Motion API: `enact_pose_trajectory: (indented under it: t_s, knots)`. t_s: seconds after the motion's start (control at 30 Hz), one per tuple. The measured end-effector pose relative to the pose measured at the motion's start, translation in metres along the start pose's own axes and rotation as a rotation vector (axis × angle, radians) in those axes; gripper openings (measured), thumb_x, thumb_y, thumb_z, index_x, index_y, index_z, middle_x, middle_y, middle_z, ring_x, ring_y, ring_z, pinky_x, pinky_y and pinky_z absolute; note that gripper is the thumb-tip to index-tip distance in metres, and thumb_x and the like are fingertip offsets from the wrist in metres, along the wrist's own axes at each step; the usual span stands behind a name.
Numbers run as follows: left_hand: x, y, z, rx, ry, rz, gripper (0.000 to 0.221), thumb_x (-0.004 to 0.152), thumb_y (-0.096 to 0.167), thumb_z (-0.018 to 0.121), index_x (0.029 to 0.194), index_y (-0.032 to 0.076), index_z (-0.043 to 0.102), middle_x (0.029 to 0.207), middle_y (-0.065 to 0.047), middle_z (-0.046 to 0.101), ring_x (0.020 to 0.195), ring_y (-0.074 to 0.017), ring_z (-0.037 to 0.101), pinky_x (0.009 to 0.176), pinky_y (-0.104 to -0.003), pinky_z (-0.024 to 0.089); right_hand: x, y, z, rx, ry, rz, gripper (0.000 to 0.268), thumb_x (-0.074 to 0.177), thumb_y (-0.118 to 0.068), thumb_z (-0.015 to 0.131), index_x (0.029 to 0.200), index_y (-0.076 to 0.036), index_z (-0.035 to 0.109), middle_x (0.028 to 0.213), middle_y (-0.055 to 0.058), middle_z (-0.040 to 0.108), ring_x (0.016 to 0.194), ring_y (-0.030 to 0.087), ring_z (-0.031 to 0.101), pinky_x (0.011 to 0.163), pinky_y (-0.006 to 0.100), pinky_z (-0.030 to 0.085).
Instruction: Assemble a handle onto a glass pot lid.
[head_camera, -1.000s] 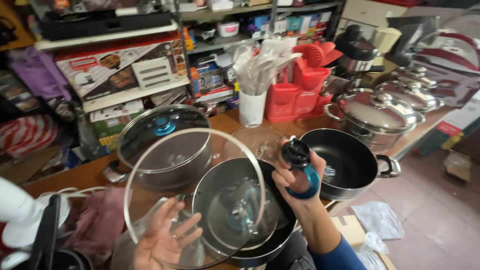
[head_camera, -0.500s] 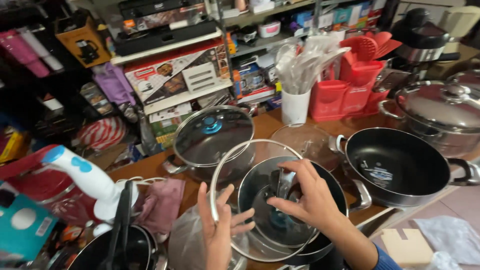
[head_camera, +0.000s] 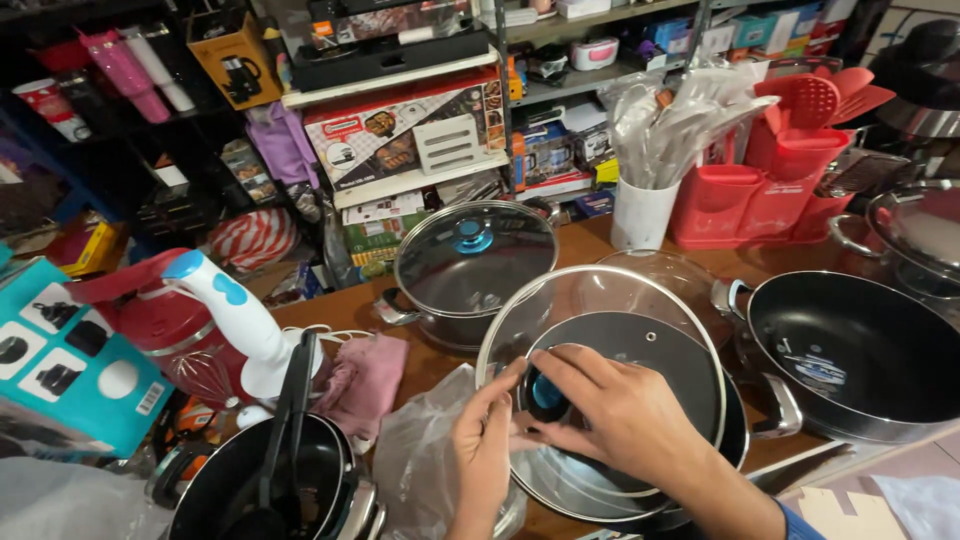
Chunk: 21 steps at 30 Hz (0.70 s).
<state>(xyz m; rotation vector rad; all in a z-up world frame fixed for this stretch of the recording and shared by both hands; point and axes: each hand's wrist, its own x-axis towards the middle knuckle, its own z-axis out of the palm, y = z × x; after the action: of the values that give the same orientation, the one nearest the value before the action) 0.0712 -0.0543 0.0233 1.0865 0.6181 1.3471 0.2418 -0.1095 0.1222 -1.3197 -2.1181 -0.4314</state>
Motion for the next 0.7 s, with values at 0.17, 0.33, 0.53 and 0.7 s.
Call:
enact_pose_trajectory:
  t_s: [0.17, 0.33, 0.53, 0.7]
  knots:
    - [0.004, -0.008, -0.003, -0.153, 0.054, -0.079, 0.029, 0.098, 0.007, 0.056, 0.124, 0.002, 0.07, 0.139, -0.018, 0.071, 0.075, -0.024, 0.078, 0.055, -0.036, 0.068, -0.001, -0.005, 0.002, 0.601, -0.073, 0.328, 0.084, 0.077, -0.026, 0.079, 0.151, -0.017, 0.043, 0.113, 0.002, 0.061, 0.061, 0.012, 0.059, 0.053, 0.026, 0.053]
    - [0.002, 0.004, 0.007, -0.161, 0.057, -0.176, 0.026, 0.095, 0.006, 0.058, 0.102, -0.016, 0.071, 0.147, -0.016, 0.065, 0.085, -0.036, 0.082, 0.059, -0.04, 0.071, 0.002, -0.015, 0.021, 1.11, 0.3, 0.295, 0.051, 0.098, -0.02, 0.058, 0.142, -0.003, 0.038, 0.132, 0.012, 0.055, 0.119, 0.02, 0.056, 0.103, 0.034, 0.046]
    - [-0.001, -0.016, 0.004, -0.233, -0.027, -0.112, 0.02, 0.092, 0.016, 0.068, 0.091, -0.002, 0.074, 0.148, -0.015, 0.063, 0.106, -0.0358, 0.076, 0.065, -0.044, 0.072, 0.011, -0.018, 0.033, 0.975, 0.325, 0.136, 0.05, 0.105, -0.026, 0.054, 0.141, -0.006, 0.026, 0.139, 0.018, 0.039, 0.133, 0.027, 0.043, 0.115, 0.041, 0.036]
    - [0.008, -0.092, -0.026, -0.292, 0.077, -0.102, 0.015, 0.093, 0.007, 0.063, 0.092, 0.003, 0.077, 0.101, -0.018, 0.079, 0.082, -0.0327, 0.076, 0.06, -0.053, 0.07, 0.006, -0.009, 0.052, 0.707, 0.383, -0.032, 0.051, 0.099, -0.02, 0.064, 0.136, -0.009, 0.03, 0.14, 0.026, 0.04, 0.136, 0.036, 0.043, 0.113, 0.048, 0.04]
